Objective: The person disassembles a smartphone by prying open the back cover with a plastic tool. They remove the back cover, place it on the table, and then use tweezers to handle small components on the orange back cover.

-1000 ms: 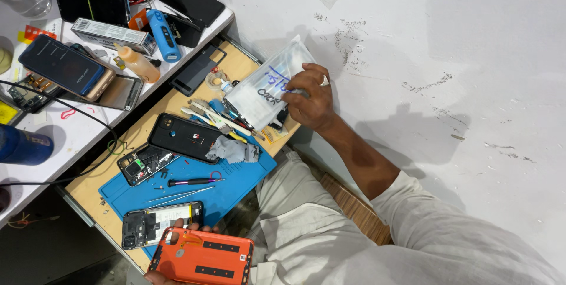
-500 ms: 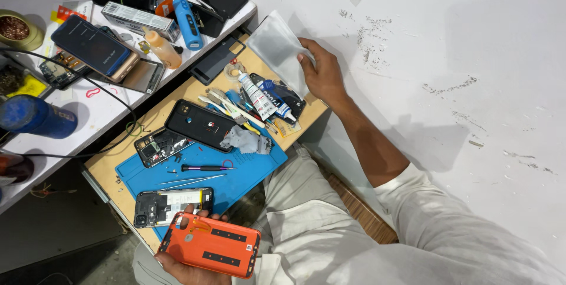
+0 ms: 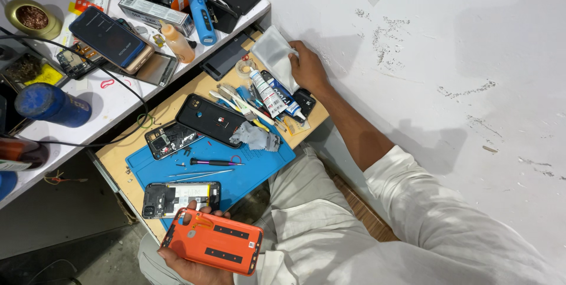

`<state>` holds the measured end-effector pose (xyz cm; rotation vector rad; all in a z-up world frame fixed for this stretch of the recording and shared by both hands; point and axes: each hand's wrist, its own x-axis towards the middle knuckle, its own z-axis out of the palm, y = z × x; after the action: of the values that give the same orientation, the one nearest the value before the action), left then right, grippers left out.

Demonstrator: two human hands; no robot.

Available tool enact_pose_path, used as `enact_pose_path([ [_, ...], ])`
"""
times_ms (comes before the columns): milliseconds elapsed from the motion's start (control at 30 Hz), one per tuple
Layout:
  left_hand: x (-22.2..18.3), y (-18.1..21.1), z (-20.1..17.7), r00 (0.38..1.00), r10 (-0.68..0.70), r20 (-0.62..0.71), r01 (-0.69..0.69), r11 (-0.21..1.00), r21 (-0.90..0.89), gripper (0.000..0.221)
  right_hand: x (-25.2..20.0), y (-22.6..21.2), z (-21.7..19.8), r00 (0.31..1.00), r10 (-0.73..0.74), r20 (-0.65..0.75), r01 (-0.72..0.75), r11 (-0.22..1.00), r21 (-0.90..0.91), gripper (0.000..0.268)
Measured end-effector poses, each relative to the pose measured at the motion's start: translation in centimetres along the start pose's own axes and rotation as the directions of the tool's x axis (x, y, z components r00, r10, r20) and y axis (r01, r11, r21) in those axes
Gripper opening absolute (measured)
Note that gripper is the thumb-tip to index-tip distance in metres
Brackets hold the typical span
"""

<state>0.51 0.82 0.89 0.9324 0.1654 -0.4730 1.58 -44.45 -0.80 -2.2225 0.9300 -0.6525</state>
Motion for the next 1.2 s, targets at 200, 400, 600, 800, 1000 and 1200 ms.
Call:
enact_pose_path([
  [200,0.0,0.0,0.0,1.000,0.013,-0.015,-0.013,0.999,0.031,0.099,-0.4,-0.2,0.5,0.999,-0.025,0.024,0.027,0.995,-0.092,0.032],
  [400,0.2,-0.3,-0.3,1.000,-0.003,-0.011,0.003,1.000,-0.013,0.098,-1.3,-1.2,0.2,0.993,-0.114,0.025,0.117,0.966,-0.230,0.036],
  [600,0.2,-0.6,-0.5,1.000,-0.013,0.003,0.013,0.997,-0.071,0.099,-1.4,-1.3,-0.3,0.997,-0.043,0.063,0.049,0.994,-0.094,0.038],
  [800,0.2,-0.6,-0.6,0.998,0.029,0.057,-0.023,0.994,-0.109,0.098,-2.2,-2.6,-1.5,0.997,-0.024,0.067,0.036,0.983,-0.182,0.038],
  [1000,0.0,-0.4,-0.4,0.999,0.023,0.026,-0.020,0.997,-0.078,0.100,-2.4,-3.0,-2.3,0.990,-0.068,0.120,0.112,0.905,-0.410,0.039],
  [1200,-0.1,-0.4,-0.6,0.999,0.032,0.027,-0.030,0.996,-0.078,0.101,-3.1,-3.6,-2.4,0.988,0.022,0.156,0.042,0.919,-0.391,0.044],
])
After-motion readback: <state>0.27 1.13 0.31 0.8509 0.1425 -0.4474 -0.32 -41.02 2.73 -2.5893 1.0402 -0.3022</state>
